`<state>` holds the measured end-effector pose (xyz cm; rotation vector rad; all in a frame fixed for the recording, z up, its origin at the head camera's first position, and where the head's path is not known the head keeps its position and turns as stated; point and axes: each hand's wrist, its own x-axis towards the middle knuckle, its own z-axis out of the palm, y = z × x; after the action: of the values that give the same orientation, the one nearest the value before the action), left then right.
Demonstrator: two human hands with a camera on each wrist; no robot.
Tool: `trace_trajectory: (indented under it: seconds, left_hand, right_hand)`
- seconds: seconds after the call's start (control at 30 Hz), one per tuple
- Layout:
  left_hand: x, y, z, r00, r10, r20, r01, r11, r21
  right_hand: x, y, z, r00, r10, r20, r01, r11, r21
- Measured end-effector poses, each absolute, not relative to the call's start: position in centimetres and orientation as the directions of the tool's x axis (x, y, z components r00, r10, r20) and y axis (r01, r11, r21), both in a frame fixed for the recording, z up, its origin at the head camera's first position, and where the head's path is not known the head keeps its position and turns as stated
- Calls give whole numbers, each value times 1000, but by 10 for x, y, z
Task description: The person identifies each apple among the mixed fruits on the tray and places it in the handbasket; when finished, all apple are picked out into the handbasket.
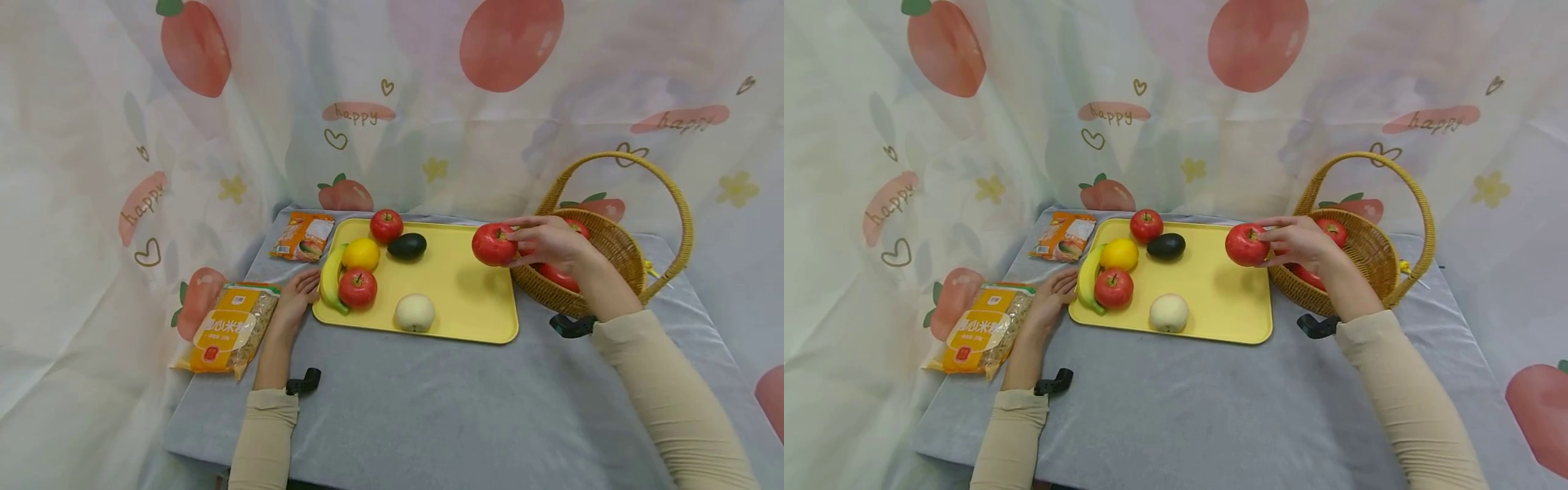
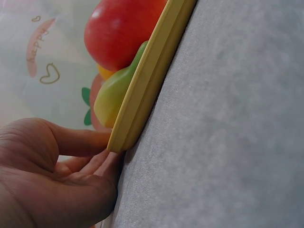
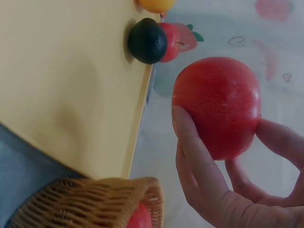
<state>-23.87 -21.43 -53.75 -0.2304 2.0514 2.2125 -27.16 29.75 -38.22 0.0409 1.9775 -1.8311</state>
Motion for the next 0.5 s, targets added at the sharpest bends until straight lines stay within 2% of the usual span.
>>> trace_trajectory:
  seconds: [0.5]
  left_hand:
    - [-238, -214, -536, -977, -17, -213, -211, -97, 973]
  right_hand:
    - [-268, 338, -366, -906, -226, -358, 333, 144, -932]
